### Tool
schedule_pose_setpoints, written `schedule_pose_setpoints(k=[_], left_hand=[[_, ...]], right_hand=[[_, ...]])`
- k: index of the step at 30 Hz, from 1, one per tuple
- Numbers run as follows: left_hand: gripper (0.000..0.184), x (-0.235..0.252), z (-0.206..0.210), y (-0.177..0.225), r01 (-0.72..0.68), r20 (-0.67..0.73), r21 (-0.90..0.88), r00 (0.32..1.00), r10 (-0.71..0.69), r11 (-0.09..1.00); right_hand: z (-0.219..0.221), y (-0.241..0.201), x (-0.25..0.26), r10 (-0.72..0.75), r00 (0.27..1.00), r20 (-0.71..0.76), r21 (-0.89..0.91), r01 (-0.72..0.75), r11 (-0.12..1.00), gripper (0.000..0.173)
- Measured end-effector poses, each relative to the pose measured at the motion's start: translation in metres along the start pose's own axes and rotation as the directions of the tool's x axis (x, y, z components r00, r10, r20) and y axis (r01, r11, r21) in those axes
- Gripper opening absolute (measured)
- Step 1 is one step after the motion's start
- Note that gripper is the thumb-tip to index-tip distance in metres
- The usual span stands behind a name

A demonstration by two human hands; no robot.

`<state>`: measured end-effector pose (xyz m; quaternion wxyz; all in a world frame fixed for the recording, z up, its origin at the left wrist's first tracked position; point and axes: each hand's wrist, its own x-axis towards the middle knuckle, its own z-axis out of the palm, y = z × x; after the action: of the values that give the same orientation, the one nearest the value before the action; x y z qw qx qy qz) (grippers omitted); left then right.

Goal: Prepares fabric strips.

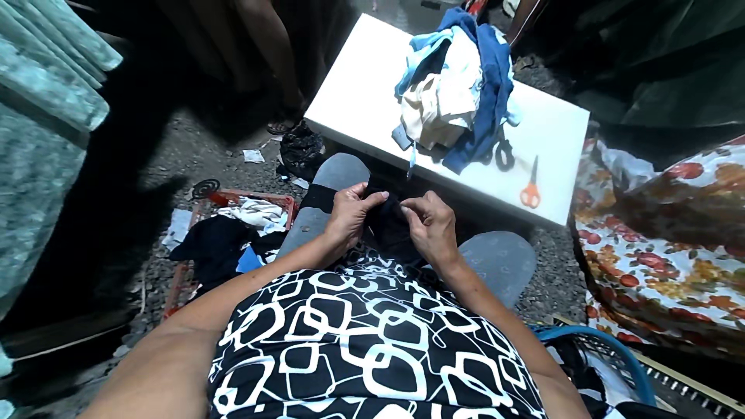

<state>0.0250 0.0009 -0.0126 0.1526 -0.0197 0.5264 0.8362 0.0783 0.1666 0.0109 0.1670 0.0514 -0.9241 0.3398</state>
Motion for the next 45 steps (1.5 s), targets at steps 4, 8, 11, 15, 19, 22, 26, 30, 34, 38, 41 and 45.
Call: schedule_pose_setpoints(k=[4, 8, 11, 15, 19, 22, 26, 30, 34, 38, 41, 45], left_hand=[[0.011, 0.007, -0.001, -0.003, -0.011, 0.006, -0.036, 1.000, 0.012, 0.999], [0.011, 0.009, -0.002, -0.004, -0.034, 0.026, -0.041, 0.999, 0.035, 0.999], [0.011, 0.005, -0.002, -0.002, -0.066, 0.064, -0.025, 0.996, 0.068, 0.998], [0.012, -0.022, 0.003, 0.020, -0.107, 0.149, 0.113, 0.985, 0.090, 0.988], [0.013, -0.022, 0.002, 0.019, -0.143, 0.197, 0.110, 0.973, 0.119, 0.984], [0.011, -0.024, 0.001, 0.019, -0.124, 0.204, 0.127, 0.974, 0.096, 0.984], [0.015, -0.035, -0.012, 0.021, -0.313, 0.312, 0.291, 0.924, 0.219, 0.904], [0.024, -0.026, -0.020, 0.010, -0.631, 0.466, 0.453, 0.770, 0.437, 0.629], [0.022, 0.014, -0.018, -0.019, -0.842, 0.607, 0.457, 0.531, 0.591, 0.287], [0.019, 0.020, -0.013, -0.032, -0.857, 0.606, 0.452, 0.497, 0.621, 0.245], [0.018, 0.022, -0.008, -0.030, -0.761, 0.495, 0.470, 0.647, 0.579, 0.448], [0.015, 0.021, -0.004, -0.023, -0.607, 0.410, 0.471, 0.793, 0.450, 0.640]], right_hand=[[0.002, 0.001, 0.001, 0.009, 1.000, 0.005, 0.028, -0.009, 1.000, 0.014], [0.003, 0.002, 0.001, 0.015, 1.000, -0.001, 0.062, -0.015, 0.998, 0.014], [0.001, -0.003, -0.001, 0.034, 0.999, 0.016, 0.091, -0.035, 0.995, 0.014], [0.000, -0.005, -0.003, 0.035, 0.999, 0.015, 0.127, -0.036, 0.991, 0.014], [-0.001, -0.005, -0.003, 0.025, 1.000, 0.017, 0.124, -0.027, 0.992, 0.013], [0.000, -0.005, -0.002, 0.025, 1.000, 0.014, 0.124, -0.027, 0.992, 0.012], [0.001, -0.003, -0.003, 0.018, 1.000, 0.014, 0.133, -0.020, 0.991, 0.012], [0.005, 0.000, -0.005, 0.075, 0.997, 0.035, 0.169, -0.080, 0.982, 0.010], [0.010, 0.005, -0.002, 0.192, 0.980, 0.043, 0.232, -0.197, 0.953, 0.014], [0.013, 0.012, -0.001, 0.227, 0.973, 0.037, 0.232, -0.229, 0.945, 0.020], [0.006, 0.013, 0.001, 0.184, 0.982, 0.032, 0.168, -0.187, 0.968, 0.022], [0.000, 0.012, 0.001, 0.149, 0.988, 0.042, 0.105, -0.153, 0.983, 0.020]])
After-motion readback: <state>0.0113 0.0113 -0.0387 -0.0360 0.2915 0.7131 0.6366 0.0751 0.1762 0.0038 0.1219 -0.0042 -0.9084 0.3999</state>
